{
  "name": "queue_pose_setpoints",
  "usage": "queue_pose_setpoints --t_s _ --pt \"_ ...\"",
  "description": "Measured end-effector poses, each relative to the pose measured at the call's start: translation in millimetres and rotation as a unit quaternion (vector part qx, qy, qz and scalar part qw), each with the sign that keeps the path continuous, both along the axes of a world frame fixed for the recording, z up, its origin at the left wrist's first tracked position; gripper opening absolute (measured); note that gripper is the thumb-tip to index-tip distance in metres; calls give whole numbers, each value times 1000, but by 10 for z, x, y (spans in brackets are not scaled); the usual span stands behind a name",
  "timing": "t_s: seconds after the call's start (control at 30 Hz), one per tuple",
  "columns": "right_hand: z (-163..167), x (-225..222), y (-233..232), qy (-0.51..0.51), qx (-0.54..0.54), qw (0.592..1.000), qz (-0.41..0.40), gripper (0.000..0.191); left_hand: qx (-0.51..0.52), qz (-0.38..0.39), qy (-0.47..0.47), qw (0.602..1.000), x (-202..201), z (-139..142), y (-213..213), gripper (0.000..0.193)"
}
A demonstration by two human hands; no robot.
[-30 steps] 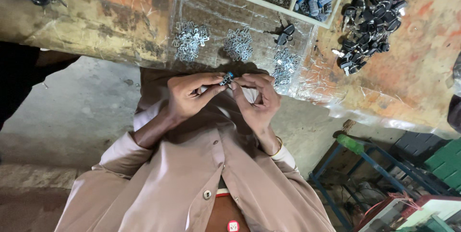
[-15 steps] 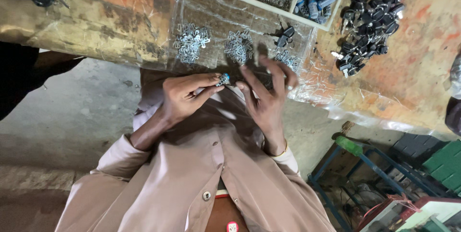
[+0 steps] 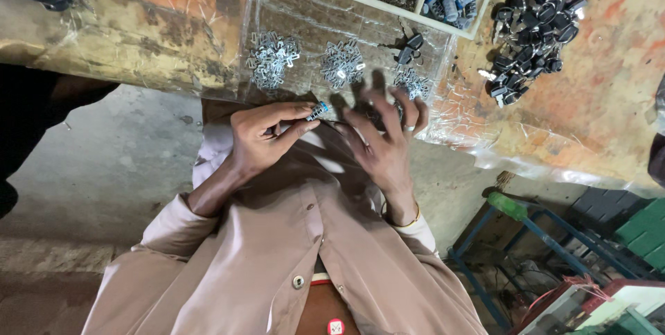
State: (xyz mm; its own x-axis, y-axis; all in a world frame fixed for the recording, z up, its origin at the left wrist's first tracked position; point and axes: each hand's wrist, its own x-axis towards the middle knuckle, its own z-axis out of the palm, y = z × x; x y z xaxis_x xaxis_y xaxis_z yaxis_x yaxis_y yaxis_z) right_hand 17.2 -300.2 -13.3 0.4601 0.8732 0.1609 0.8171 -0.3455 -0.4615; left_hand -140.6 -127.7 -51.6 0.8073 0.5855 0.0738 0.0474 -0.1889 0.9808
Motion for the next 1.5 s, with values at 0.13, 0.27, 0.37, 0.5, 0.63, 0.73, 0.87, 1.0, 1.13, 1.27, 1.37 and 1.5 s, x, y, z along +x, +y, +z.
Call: queue_pose_setpoints --t_s 0.13,0.27,0.37,0.5,0.63,0.73,0.87,1.0,1.13,1.27,1.37,1.5 --pt "-29 -20 -34 89 41 994 42 29 5 -1 1 1000 13 3 8 23" --pt "-53 -116 30 189 125 974 -25 23 -5 1 15 1000 17 5 -8 24" --pt "-85 -177 125 255 179 949 -48 24 24 -11 -4 1000 4 14 2 25" --pt "-132 -251 250 328 201 916 -110 24 25 -17 23 999 -1 20 13 25" --pt "-104 -290 316 355 167 904 -169 26 52 -29 14 998 -23 16 24 24" --pt "-4 -270 331 198 125 967 -102 25 97 -42 9 994 -42 10 46 24" --pt "145 -206 385 145 66 987 -22 20 140 -29 -3 990 -79 6 83 22" --pt "214 -114 526 162 -3 986 26 22 142 3 -1 990 -154 1 167 22" --pt "227 -141 698 46 0 999 14 33 38 51 -8 998 -288 32 234 22" --pt "177 -180 808 -15 -56 998 -10 38 18 79 -26 996 -351 43 251 24" --pt "153 -181 738 34 -52 998 -26 39 2 89 -12 996 -364 38 232 22" --pt "113 -175 538 12 -27 999 19 45 -14 91 2 996 -337 8 187 21"
